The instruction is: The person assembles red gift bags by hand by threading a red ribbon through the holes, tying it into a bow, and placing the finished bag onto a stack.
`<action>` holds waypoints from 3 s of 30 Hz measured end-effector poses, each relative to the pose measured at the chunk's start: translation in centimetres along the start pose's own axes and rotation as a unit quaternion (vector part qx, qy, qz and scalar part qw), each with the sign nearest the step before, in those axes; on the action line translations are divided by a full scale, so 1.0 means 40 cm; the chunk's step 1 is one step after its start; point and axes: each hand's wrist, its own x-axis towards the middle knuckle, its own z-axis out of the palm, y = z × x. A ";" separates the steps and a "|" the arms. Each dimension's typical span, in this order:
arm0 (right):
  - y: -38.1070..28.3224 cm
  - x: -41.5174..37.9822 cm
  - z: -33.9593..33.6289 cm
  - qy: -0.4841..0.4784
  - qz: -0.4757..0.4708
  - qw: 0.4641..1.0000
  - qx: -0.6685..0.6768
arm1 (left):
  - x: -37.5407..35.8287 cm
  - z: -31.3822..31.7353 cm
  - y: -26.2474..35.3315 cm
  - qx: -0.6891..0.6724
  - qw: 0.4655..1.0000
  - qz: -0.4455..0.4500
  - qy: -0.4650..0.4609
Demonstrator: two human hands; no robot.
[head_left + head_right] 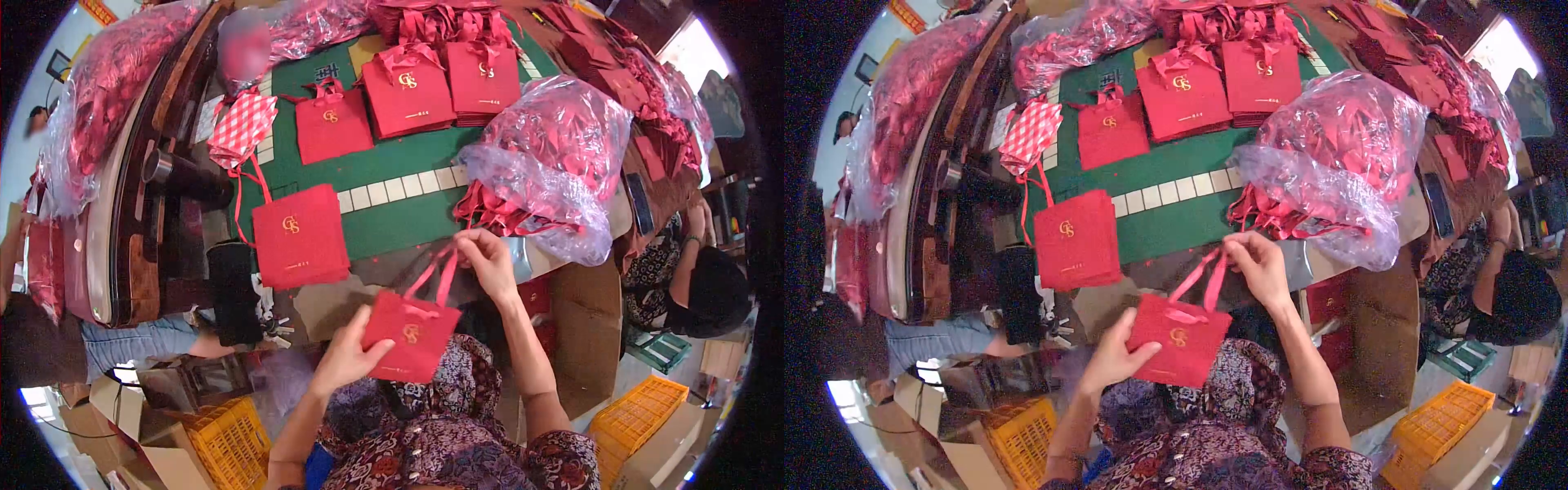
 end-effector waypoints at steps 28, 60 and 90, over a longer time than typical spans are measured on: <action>-0.064 -0.120 -0.005 0.089 -0.299 0.851 -0.422 | 0.180 0.115 0.029 0.377 0.896 0.226 0.064; -0.052 -0.126 0.131 0.001 -0.144 0.934 -0.327 | 0.199 0.094 0.015 0.303 0.920 0.195 0.157; -0.108 -0.092 0.094 -0.037 -0.201 0.938 -0.281 | 0.180 0.087 0.015 0.232 0.948 0.166 0.142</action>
